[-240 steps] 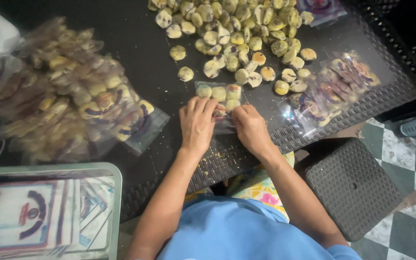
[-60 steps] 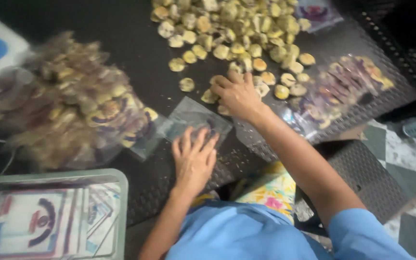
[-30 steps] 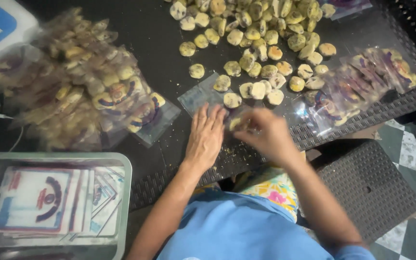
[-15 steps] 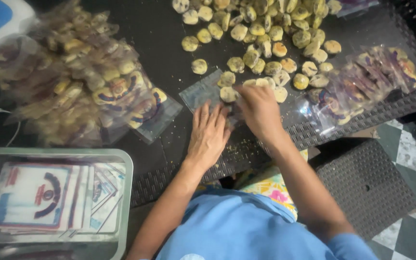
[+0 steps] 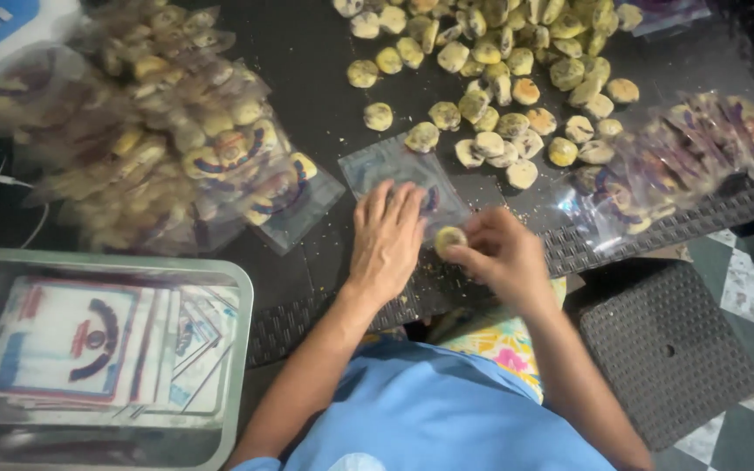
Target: Packaging small baked goods into individual plastic bags from a large pile on a table.
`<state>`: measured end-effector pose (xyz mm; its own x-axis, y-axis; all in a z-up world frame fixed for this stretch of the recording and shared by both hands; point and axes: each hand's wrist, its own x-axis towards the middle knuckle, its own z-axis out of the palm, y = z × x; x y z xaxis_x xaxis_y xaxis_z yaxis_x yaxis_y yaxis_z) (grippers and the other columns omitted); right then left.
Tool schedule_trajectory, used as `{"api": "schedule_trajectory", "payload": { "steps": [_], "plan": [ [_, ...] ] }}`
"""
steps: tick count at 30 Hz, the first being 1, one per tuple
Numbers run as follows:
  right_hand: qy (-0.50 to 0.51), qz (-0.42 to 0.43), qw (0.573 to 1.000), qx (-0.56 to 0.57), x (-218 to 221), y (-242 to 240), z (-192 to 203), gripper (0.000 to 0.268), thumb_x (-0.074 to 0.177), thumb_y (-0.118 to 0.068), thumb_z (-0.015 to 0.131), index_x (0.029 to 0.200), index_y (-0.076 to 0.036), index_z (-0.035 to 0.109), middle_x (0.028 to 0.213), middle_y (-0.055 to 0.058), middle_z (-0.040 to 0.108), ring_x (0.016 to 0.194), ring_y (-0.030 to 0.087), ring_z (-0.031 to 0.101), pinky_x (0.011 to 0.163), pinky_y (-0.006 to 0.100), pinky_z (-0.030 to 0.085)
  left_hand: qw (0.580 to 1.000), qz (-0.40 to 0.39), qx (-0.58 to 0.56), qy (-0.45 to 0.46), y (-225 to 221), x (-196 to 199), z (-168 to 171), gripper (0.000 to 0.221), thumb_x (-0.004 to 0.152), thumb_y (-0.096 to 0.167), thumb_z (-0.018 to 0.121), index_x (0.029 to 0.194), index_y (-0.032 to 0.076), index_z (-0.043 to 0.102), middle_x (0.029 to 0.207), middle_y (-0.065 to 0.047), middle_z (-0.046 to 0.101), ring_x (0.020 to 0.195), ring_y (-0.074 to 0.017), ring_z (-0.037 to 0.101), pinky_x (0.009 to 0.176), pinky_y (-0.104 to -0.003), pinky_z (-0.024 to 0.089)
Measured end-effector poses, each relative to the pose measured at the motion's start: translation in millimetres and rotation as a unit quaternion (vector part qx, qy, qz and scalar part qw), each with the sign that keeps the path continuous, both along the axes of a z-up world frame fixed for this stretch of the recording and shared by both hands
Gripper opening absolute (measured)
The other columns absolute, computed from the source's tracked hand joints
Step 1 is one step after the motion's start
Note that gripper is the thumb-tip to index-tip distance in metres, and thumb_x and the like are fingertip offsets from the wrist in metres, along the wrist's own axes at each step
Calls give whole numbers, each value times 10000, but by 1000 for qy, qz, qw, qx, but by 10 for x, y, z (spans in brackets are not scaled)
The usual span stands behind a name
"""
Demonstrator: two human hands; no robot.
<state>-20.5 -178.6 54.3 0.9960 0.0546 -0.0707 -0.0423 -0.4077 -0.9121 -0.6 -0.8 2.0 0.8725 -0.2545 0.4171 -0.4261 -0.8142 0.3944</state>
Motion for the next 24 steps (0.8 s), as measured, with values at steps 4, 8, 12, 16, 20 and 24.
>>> {"api": "schedule_trajectory", "payload": {
  "steps": [4,8,12,16,20,24],
  "plan": [
    [-56,-48,994,-76,115,167,-335,309,815,-251,787,970,-60,600,750,123,707,514,190,678,400,278,511,1000,-1,15,-12,12,-54,66,373,971,217,511,1323,95,509,1286,-117,561,1300,-335,416,1023,-520,343],
    [-114,33,983,-139,150,156,-22,208,864,-93,710,1067,-133,722,923,89,747,864,272,735,708,366,591,1000,-6,11,14,62,-67,19,447,947,251,552,1370,126,476,1322,-101,527,1313,-332,378,1020,-532,323],
    [-127,-58,982,-130,521,-394,-216,186,978,-187,645,1119,-83,705,956,152,699,844,312,694,619,380,560,999,18,-5,33,117,-113,71,603,901,322,645,1417,96,429,1355,-144,513,1308,-349,384,1024,-537,314],
    [-322,9,877,-357,1039,-476,-351,426,875,-264,752,1254,-93,659,1098,139,641,988,378,598,762,452,520,1000,22,-10,13,13,-19,50,809,809,369,748,1469,100,366,1351,-172,518,1284,-381,403,1018,-578,299],
    [-355,54,875,-325,1218,-544,-453,354,799,-262,820,1113,-117,745,1032,136,681,933,384,595,770,435,510,999,31,14,-15,-120,130,50,611,766,328,756,1320,199,531,1217,-34,573,1205,-283,457,928,-553,339],
    [-300,-32,901,-311,912,-566,-503,180,891,-262,732,985,-109,719,836,142,634,817,372,607,720,432,499,997,30,45,-50,-115,162,-13,431,779,269,669,1202,261,587,1166,51,586,1194,-192,468,912,-482,346]
  ]
}}
